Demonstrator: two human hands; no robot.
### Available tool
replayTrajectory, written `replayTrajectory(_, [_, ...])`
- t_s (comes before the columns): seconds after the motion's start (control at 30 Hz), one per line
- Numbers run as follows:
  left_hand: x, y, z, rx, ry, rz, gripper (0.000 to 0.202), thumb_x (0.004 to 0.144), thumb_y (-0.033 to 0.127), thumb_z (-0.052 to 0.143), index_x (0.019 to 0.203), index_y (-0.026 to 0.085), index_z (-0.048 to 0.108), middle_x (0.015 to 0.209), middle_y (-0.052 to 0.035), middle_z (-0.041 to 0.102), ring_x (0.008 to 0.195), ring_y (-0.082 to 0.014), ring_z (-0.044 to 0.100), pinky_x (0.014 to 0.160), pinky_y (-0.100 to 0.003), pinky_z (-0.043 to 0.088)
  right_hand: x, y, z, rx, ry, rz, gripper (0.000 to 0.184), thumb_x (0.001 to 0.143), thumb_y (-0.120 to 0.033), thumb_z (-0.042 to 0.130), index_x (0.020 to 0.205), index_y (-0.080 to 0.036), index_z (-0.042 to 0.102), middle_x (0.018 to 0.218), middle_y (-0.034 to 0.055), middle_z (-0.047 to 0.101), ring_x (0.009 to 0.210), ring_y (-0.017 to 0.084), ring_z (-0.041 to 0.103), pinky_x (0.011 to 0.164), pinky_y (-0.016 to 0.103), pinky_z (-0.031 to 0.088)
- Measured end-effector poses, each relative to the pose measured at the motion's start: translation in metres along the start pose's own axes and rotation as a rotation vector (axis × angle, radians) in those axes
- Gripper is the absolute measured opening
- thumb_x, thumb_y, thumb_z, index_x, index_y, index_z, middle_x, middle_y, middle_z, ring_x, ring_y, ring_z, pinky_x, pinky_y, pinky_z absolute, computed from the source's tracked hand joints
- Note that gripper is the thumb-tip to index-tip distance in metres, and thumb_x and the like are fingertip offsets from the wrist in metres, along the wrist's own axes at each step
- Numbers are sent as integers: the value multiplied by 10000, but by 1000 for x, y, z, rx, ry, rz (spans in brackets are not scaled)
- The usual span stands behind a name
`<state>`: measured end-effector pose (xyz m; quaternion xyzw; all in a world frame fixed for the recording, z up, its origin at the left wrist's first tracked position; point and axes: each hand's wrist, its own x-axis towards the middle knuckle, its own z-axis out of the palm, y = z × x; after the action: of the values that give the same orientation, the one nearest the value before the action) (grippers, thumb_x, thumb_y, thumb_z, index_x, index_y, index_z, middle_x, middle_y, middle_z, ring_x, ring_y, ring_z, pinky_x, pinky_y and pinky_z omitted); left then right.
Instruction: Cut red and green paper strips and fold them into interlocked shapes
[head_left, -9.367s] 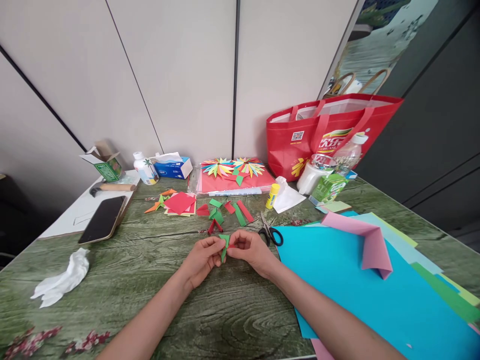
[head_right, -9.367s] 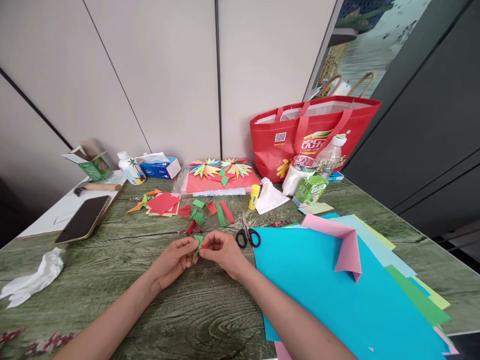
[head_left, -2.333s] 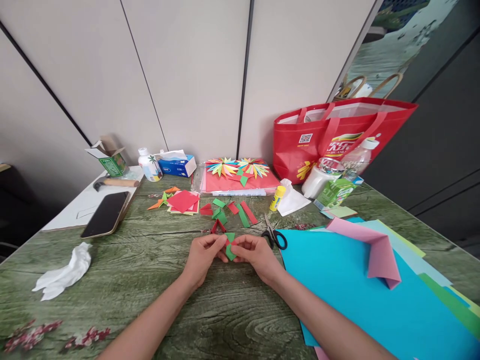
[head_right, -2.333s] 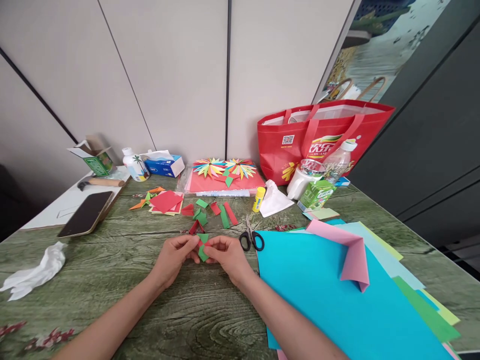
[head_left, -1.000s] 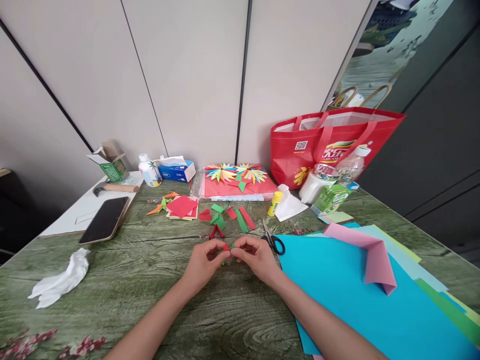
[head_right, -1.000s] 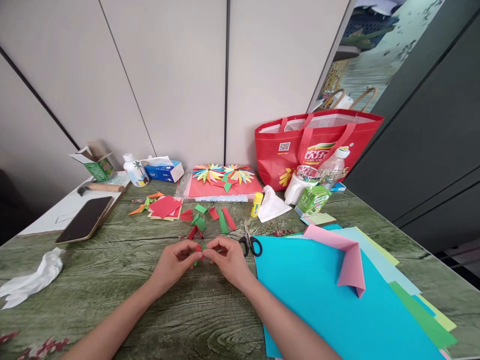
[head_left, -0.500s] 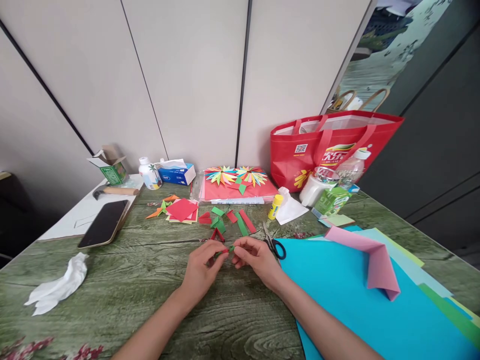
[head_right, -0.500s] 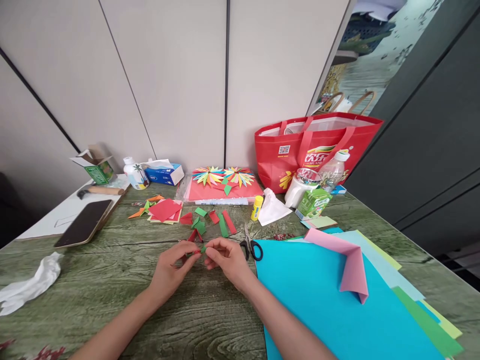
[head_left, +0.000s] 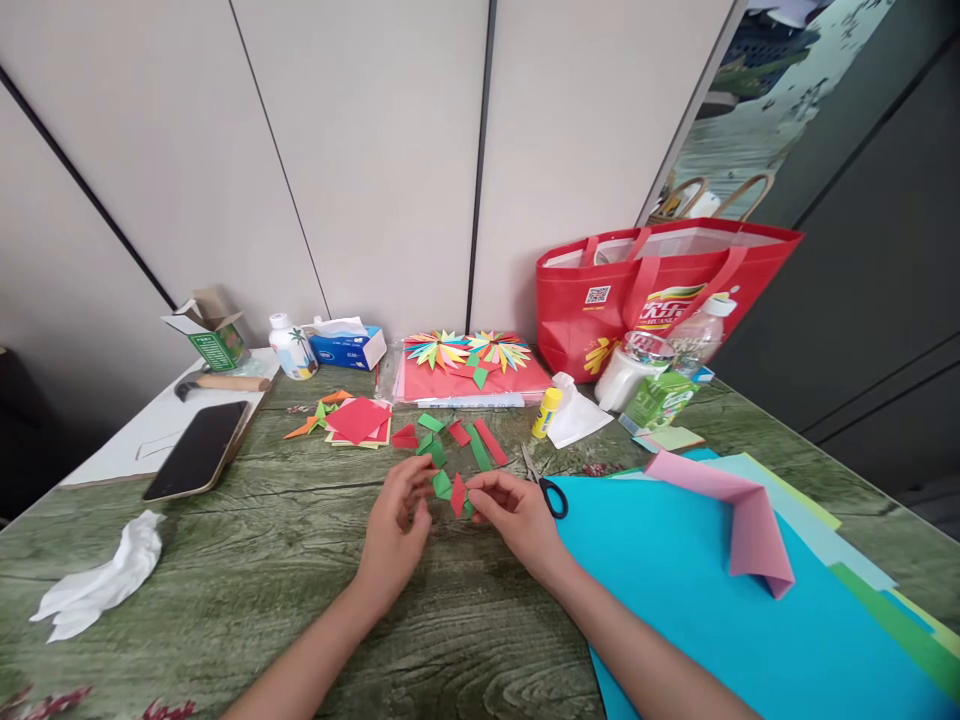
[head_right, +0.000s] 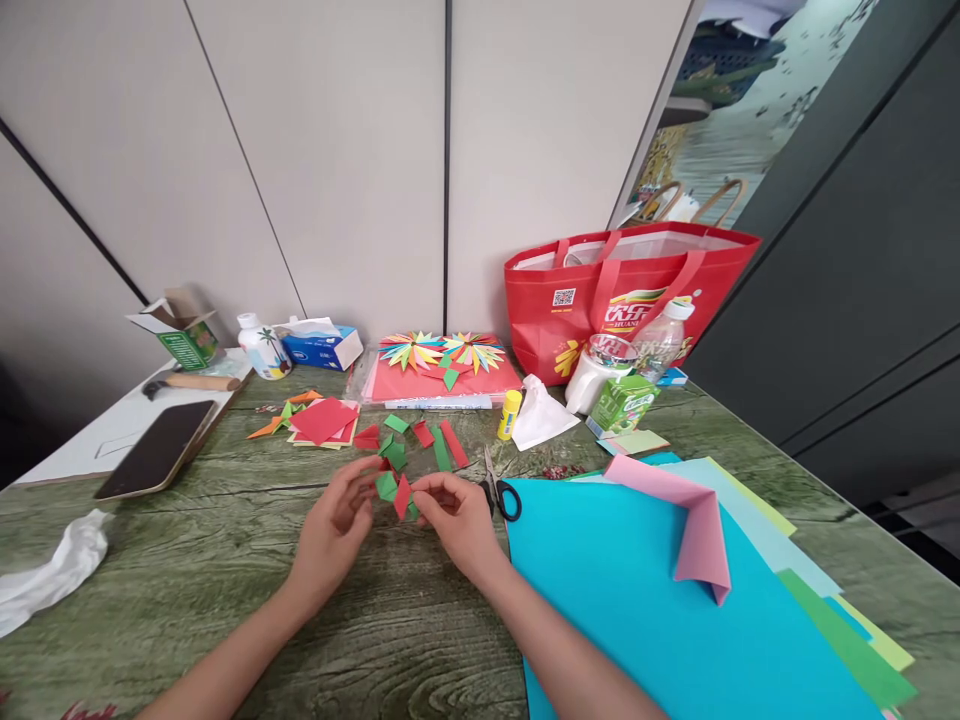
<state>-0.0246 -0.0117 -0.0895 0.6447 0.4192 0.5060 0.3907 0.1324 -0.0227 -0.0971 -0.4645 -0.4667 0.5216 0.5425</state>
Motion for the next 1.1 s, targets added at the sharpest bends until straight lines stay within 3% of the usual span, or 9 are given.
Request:
replayTrajectory(0.1, [3, 3, 1, -168, -77, -278, 340, 763, 269, 525, 1088, 166, 518, 792, -44, 639, 615, -145, 602, 629, -285, 490, -1, 0, 1, -17, 5, -17, 205, 662, -385, 649, 731, -192, 641, 681, 14, 628, 579, 145, 562, 522, 271, 503])
replayTrajectory(0.2, [3, 6, 2, -287, -181, -400, 284, 729, 360, 589, 879, 118, 594, 618, -32, 625, 529, -139, 568, 555, -270, 473, -2, 1, 2, -7, -12, -16, 192, 674, -368, 642, 749, -192, 635, 664, 13, 621, 542, 141, 558, 503, 276, 503])
replayTrajectory(0.33, [1, 8, 4, -448, -248, -398, 356, 736, 457, 557, 787, 109, 616, 679, -87, 652, 618, -178, 606, 579, -299, 489, -3, 4, 2, -11, 16, -27, 181, 655, -334, 661, 764, -193, 631, 706, 17, 627, 574, 147, 574, 538, 279, 504])
replayTrajectory(0.47, [-1, 8, 6, -363, -222, -430, 223, 675, 324, 665, 751, 117, 629, 620, -47, 649, 548, -143, 589, 570, -276, 499, -4, 6, 2, -31, -44, -20, 189, 651, -285, 664, 810, -191, 627, 680, 8, 624, 591, 145, 574, 562, 272, 492])
replayTrajectory(0.7, [-4, 4, 7, -440, -183, -547, 207, 648, 288, 689, 753, 114, 655, 670, -56, 671, 626, -168, 625, 614, -302, 531, -5, 6, 5, -85, -50, -37, 110, 670, -256, 633, 747, -182, 658, 693, 23, 641, 584, 146, 564, 550, 267, 472])
replayTrajectory(0.9, [-4, 4, 8, -444, -224, -485, 159, 701, 263, 647, 723, 106, 660, 595, -47, 641, 552, -116, 563, 478, -195, 448, -7, 8, 4, -64, -82, -47, 191, 690, -231, 621, 871, -204, 678, 612, -9, 580, 505, 114, 514, 492, 242, 436])
replayTrajectory(1.1, [-3, 2, 9, -459, -236, -493, 162, 691, 260, 653, 668, 99, 660, 588, -54, 631, 529, -105, 527, 448, -186, 394, -6, 9, 3, -51, -92, -90, 184, 697, -217, 616, 856, -213, 710, 617, -9, 554, 503, 104, 509, 489, 241, 431])
